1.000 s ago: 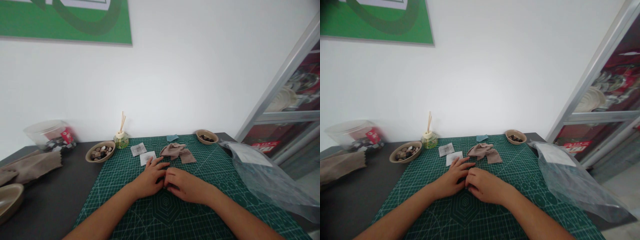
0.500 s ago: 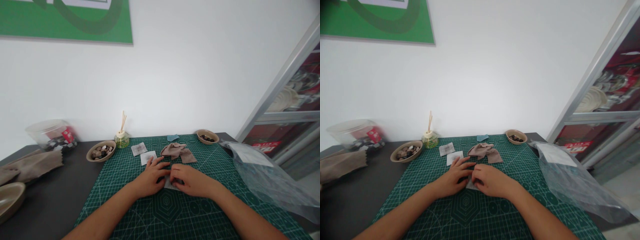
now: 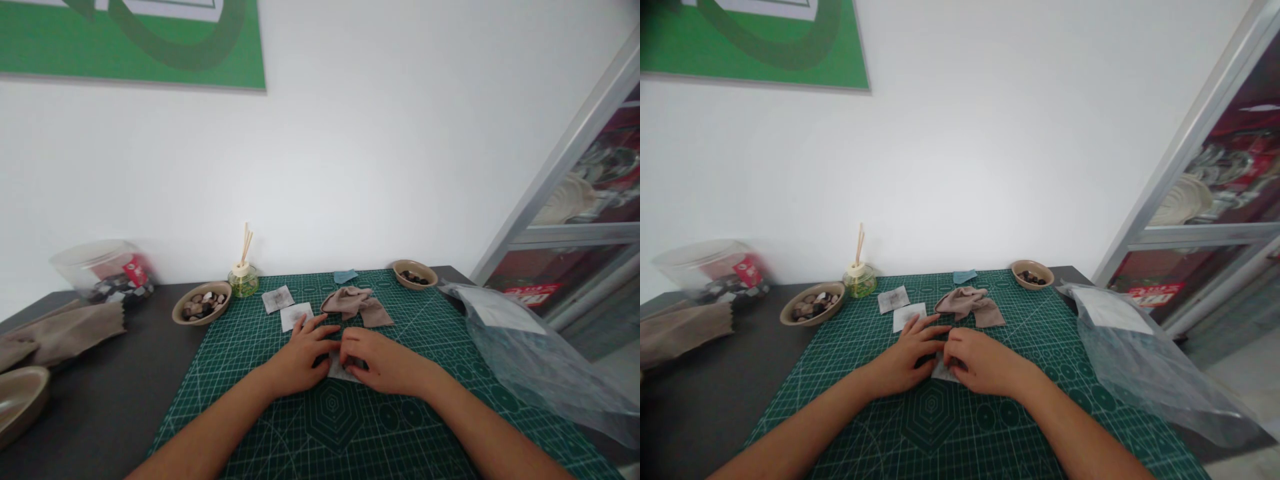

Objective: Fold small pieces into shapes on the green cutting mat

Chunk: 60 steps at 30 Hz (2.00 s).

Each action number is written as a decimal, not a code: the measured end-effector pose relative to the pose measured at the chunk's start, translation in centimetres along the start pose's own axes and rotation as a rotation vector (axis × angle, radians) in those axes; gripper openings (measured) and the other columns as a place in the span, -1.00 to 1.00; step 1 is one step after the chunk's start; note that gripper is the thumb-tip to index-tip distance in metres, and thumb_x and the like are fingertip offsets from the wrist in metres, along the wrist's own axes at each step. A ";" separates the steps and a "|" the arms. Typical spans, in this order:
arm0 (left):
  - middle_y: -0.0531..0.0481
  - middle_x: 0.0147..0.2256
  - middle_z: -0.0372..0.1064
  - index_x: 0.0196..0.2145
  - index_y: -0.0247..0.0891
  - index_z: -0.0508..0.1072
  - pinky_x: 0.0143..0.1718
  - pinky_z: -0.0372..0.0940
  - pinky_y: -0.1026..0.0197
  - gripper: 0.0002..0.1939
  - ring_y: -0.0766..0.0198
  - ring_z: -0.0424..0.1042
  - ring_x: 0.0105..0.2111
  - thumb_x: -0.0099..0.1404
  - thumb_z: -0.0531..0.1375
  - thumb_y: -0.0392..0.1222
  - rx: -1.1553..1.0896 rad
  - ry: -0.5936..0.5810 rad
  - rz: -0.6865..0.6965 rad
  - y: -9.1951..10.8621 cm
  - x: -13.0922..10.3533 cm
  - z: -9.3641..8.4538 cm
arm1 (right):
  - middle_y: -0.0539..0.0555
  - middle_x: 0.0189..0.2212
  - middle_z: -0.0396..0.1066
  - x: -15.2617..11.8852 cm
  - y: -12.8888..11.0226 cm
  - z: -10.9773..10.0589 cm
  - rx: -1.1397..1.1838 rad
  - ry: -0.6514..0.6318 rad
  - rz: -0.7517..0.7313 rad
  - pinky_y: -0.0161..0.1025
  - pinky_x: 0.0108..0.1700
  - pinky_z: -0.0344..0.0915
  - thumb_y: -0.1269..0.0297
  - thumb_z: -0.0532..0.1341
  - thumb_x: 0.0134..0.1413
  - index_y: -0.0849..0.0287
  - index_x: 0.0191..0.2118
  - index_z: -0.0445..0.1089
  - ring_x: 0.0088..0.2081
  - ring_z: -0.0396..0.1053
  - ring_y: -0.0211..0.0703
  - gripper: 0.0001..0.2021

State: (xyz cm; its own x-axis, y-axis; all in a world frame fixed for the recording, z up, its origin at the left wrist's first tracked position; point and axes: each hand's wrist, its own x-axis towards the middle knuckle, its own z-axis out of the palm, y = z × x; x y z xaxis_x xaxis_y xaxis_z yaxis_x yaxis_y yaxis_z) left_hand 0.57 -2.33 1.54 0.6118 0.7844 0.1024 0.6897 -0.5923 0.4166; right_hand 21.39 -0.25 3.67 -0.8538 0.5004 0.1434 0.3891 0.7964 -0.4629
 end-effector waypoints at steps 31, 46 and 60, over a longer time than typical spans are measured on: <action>0.04 0.19 0.15 -0.08 -0.06 0.44 0.19 -0.33 -0.33 -0.58 -0.04 -0.12 0.26 0.16 0.08 -0.41 0.004 -0.005 -0.002 -0.1 0.1 0.1 | 0.09 -0.27 0.33 0.3 -0.3 0.6 0.013 0.022 -0.022 -0.26 -0.15 0.25 0.55 0.17 0.01 0.22 -0.29 0.38 -0.22 0.30 -0.17 -0.86; 0.04 0.18 0.16 -0.09 -0.07 0.44 0.20 -0.33 -0.32 -0.60 -0.05 -0.10 0.25 0.15 0.09 -0.40 -0.008 0.005 0.001 -0.2 0.0 0.2 | 0.08 -0.25 0.34 0.4 -0.7 0.6 0.046 -0.009 -0.054 -0.25 -0.11 0.24 0.53 0.16 0.03 0.20 -0.27 0.38 -0.18 0.30 -0.16 -0.86; 0.04 0.18 0.17 -0.03 -0.04 0.41 0.19 -0.33 -0.33 -0.53 -0.05 -0.09 0.25 0.15 0.08 -0.43 0.000 0.008 0.003 -0.1 0.0 0.0 | 0.06 -0.31 0.33 0.1 -0.4 0.1 0.010 -0.026 -0.020 -0.28 -0.19 0.23 0.56 0.16 -0.03 0.21 -0.31 0.37 -0.27 0.31 -0.19 -0.83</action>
State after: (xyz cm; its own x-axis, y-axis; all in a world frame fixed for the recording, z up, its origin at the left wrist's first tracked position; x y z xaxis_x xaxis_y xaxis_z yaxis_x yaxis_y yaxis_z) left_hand 0.57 -2.28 1.48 0.6109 0.7839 0.1106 0.6876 -0.5947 0.4165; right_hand 21.11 -0.56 3.74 -0.8702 0.4752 0.1302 0.3683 0.8028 -0.4689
